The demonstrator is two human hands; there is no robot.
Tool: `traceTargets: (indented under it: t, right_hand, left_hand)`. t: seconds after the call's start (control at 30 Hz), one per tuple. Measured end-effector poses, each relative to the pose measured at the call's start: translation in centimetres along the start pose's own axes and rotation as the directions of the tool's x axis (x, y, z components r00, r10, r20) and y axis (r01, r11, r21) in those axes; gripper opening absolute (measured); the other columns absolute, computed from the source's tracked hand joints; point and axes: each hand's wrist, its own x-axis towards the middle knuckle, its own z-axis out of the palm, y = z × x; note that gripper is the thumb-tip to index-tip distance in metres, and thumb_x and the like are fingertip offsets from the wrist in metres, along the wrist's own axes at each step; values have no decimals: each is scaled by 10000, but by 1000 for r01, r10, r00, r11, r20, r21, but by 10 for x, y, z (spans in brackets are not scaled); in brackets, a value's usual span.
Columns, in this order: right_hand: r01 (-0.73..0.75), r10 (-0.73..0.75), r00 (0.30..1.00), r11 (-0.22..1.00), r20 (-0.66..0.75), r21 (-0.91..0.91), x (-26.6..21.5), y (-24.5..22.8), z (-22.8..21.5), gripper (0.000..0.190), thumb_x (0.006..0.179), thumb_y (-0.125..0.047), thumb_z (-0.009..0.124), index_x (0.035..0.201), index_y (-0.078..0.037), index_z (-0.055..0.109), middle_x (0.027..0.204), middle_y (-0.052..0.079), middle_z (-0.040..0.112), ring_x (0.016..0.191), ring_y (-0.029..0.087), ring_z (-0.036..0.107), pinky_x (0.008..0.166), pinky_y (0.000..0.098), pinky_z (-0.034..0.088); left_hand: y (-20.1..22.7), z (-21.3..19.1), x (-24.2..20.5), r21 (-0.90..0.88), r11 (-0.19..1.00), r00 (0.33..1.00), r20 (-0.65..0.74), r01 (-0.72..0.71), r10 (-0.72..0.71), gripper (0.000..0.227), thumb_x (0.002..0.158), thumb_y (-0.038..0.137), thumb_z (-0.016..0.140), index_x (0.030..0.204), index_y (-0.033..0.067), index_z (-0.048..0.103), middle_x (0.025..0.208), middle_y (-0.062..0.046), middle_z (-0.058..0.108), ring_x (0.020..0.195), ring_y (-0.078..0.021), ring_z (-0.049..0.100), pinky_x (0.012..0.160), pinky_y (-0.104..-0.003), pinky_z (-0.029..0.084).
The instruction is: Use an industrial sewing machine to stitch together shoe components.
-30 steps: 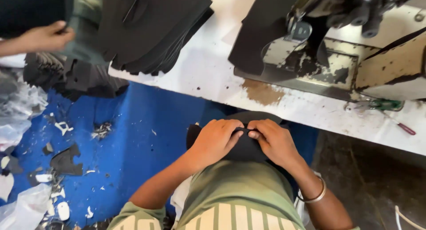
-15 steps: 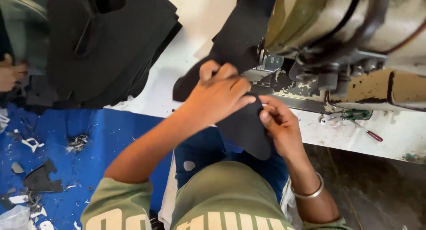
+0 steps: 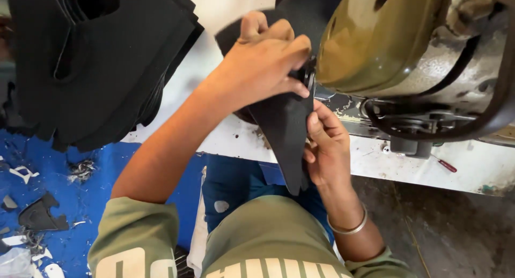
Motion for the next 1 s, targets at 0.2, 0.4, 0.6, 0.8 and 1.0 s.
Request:
traceTargets:
  t: [0.2, 0.4, 0.6, 0.8, 1.0]
  right_hand:
    - [97, -110, 987, 989, -120, -116, 6, 8, 22, 226, 1023, -155, 661, 1215, -37, 646, 900, -4, 664, 554, 18, 511, 435, 180, 386]
    - [229, -268, 942, 954, -203, -195, 21, 6, 27, 281, 963, -128, 710, 931, -158, 432, 768, -61, 497, 503, 19, 414, 406, 192, 333]
    - [371, -408, 908, 887, -92, -276, 39, 33, -10, 354, 1077, -83, 714, 947, -135, 389, 790, -36, 461, 666, 42, 408, 590, 213, 351]
    - [574, -511, 815, 776, 273, -260, 1, 16, -16, 489, 942, -310, 772, 1245, -114, 442, 1218, 25, 519, 1150, 121, 498, 1040, 267, 427]
    - [679, -502, 727, 429, 468, -596, -34, 57, -53, 780, 866, -308, 785, 1536, -103, 443, 1458, 112, 537, 1333, 243, 564, 1136, 316, 468]
  left_hand:
    - [-26, -7, 11, -27, 997, 998, 10, 67, -67, 540, 728, 483, 911, 951, 160, 540, 945, -44, 577, 1009, -376, 417, 922, -451, 322]
    - [-55, 15, 19, -115, 988, 995, 25, 103, -101, 564, 725, 464, 939, 950, 152, 528, 945, -53, 576, 977, -353, 405, 934, -454, 300]
    - [-64, 37, 11, -170, 964, 979, 11, 204, -205, 549, 782, 456, 939, 964, 141, 527, 935, -30, 588, 948, -308, 473, 957, -433, 295]
    - [11, 67, -71, -552, 777, 477, -618, 303, -625, 255, 983, 123, 753, 1145, 64, 565, 1141, -48, 615, 968, -154, 572, 881, -311, 446]
    - [107, 90, -123, -544, 817, 646, -558, 190, -521, 138, 1065, -10, 580, 1199, 16, 563, 1188, -133, 593, 969, -175, 623, 775, -287, 520]
